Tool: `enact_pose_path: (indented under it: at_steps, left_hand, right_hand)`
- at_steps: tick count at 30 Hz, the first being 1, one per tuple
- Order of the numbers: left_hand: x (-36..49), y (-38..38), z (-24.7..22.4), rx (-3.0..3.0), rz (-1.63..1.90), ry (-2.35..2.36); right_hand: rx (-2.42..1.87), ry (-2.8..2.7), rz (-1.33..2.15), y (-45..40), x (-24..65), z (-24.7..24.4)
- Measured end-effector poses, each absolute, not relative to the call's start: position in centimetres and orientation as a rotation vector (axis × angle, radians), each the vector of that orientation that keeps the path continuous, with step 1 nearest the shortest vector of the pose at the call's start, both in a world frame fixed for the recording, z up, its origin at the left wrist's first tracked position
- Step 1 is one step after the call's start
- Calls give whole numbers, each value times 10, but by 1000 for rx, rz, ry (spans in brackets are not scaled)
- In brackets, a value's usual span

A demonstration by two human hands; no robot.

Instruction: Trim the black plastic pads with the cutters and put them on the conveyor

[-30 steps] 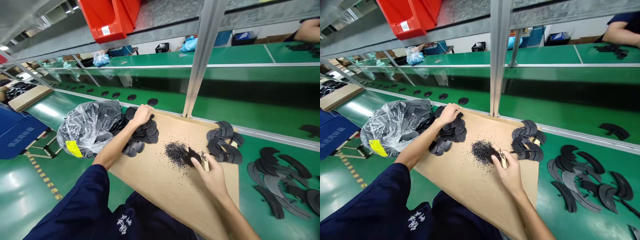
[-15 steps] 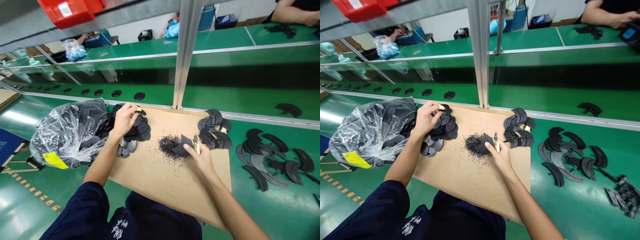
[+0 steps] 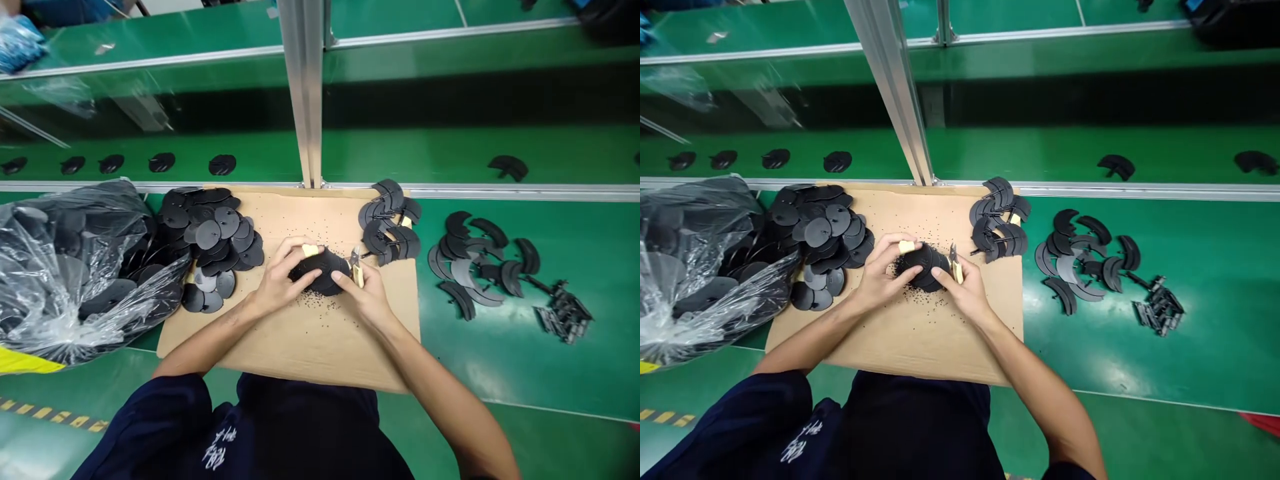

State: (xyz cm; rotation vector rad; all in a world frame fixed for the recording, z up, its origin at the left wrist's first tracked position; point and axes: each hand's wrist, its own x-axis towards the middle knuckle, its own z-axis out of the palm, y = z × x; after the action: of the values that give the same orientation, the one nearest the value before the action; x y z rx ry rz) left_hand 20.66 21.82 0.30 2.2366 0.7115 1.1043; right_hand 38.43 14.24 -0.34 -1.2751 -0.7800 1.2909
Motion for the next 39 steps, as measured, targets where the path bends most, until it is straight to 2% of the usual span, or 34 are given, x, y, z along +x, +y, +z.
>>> enact_pose_path:
  at_steps: [10, 18, 26, 31, 39]
  left_hand:
    - [200, 214, -8, 1935, 719, 781]
    - [201, 212, -13, 1710, 756, 717]
    - [195, 217, 1, 2164, 790, 648]
    - [197, 212, 0, 2252, 788, 584]
    - [199, 207, -3, 2016, 807, 700]
  right_hand:
    - [-1364, -906, 1203, 142, 383, 1]
    - [-1401, -988, 1148, 140, 382, 0]
    - [-1468, -1208, 893, 141, 390, 1]
    - [-1443, -1280, 868, 141, 390, -2]
    - [-1427, -1265, 857, 138, 388, -3]
